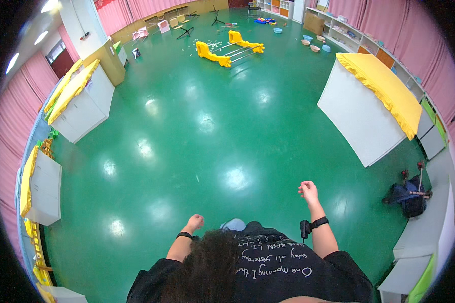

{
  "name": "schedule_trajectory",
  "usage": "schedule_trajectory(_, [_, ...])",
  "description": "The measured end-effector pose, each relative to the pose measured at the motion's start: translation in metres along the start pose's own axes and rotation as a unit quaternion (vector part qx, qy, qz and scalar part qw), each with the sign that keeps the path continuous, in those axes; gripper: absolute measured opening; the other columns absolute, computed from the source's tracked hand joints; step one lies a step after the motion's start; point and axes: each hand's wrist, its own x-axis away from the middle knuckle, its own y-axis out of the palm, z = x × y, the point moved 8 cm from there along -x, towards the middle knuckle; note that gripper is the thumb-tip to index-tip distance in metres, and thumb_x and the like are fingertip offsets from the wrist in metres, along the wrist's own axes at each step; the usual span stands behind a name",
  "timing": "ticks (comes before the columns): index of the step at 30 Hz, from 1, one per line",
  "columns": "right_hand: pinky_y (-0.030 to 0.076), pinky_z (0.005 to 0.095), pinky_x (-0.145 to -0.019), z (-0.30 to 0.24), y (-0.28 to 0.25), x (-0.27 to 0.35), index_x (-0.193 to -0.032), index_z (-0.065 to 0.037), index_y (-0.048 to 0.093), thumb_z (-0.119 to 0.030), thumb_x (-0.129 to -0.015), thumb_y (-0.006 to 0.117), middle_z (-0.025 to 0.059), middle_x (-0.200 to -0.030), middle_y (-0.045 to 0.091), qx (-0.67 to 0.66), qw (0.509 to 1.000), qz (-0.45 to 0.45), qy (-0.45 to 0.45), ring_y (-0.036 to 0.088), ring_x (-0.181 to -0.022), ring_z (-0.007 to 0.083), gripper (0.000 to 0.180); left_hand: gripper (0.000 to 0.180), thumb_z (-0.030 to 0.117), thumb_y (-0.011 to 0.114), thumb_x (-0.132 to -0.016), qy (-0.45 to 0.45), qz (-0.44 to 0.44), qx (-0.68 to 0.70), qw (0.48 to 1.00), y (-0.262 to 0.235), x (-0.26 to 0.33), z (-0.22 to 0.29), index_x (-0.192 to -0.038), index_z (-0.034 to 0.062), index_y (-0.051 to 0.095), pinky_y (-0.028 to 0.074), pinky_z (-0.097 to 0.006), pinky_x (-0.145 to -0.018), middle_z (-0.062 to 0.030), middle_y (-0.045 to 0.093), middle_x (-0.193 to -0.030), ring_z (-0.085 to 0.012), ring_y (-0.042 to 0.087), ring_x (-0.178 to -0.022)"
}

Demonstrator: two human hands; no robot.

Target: The person picks up several colored pencils scattered on the floor and places them one by one into a cylindrical container held in the left hand.

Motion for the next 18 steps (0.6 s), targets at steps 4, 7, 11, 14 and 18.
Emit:
schedule_trajectory(4, [0.048,0.0286,-0.061,-0.027,0.039,-0.069,-0.104,-0.008,0.054,-0.022,-0.091,0.052,0.0054,-0.09,0.063,-0.027,0.993,-0.11,0.037,0.062,-0.076,0.0158,0.019,0.022,0.024,0.054,-0.085,-0.041,-0.049,0.026,0.998,0.008,-0.061,0.039,-0.102,0.0096,0.057,0.05,-0.036,-0.068,-0.0044,0.061,-0.094,-0.0187,0.063,-0.085])
schedule_trajectory(7, [0.049,0.0292,-0.062,-0.044,0.07,-0.151,-0.105,-0.008,0.054,-0.023,-0.092,0.053,0.0055,-0.091,0.063,-0.009,0.982,-0.179,0.055,0.062,-0.077,0.0163,0.02,0.019,0.018,0.054,-0.087,-0.147,0.022,0.088,0.985,-0.024,-0.139,-0.013,-0.097,0.0025,0.06,0.05,-0.036,-0.065,-0.0098,0.065,-0.085,-0.0225,0.064,-0.074])
schedule_trajectory(11, [0.049,0.0296,-0.062,-0.054,0.057,-0.258,-0.107,-0.008,0.053,-0.024,-0.092,0.053,0.0057,-0.092,0.063,0.016,0.984,-0.117,0.132,0.063,-0.076,0.0165,0.022,0.019,0.017,0.053,-0.087,-0.214,0.027,0.105,0.971,-0.036,-0.217,0.027,-0.093,0.0004,0.06,0.05,-0.035,-0.063,-0.0114,0.066,-0.082,-0.024,0.064,-0.069])
schedule_trajectory(14, [0.048,0.0286,-0.06,-0.113,0.03,-0.333,-0.107,-0.008,0.053,-0.023,-0.091,0.052,0.005,-0.091,0.063,-0.007,0.994,-0.062,0.086,0.063,-0.076,0.0154,0.021,0.02,0.021,0.052,-0.087,-0.202,-0.024,0.071,0.977,-0.047,-0.274,0.114,-0.092,0.0022,0.059,0.049,-0.036,-0.061,-0.0107,0.065,-0.082,-0.0234,0.063,-0.069])
schedule_trajectory(18, [0.047,0.0274,-0.059,-0.172,-0.003,-0.433,-0.106,-0.008,0.054,-0.019,-0.091,0.05,0.0046,-0.091,0.063,-0.049,0.999,0.021,0.01,0.062,-0.075,0.0139,0.019,0.022,0.025,0.052,-0.086,-0.095,-0.078,-0.021,0.992,-0.056,-0.367,0.281,-0.089,0.0045,0.058,0.049,-0.037,-0.059,-0.0097,0.063,-0.083,-0.0225,0.062,-0.069])
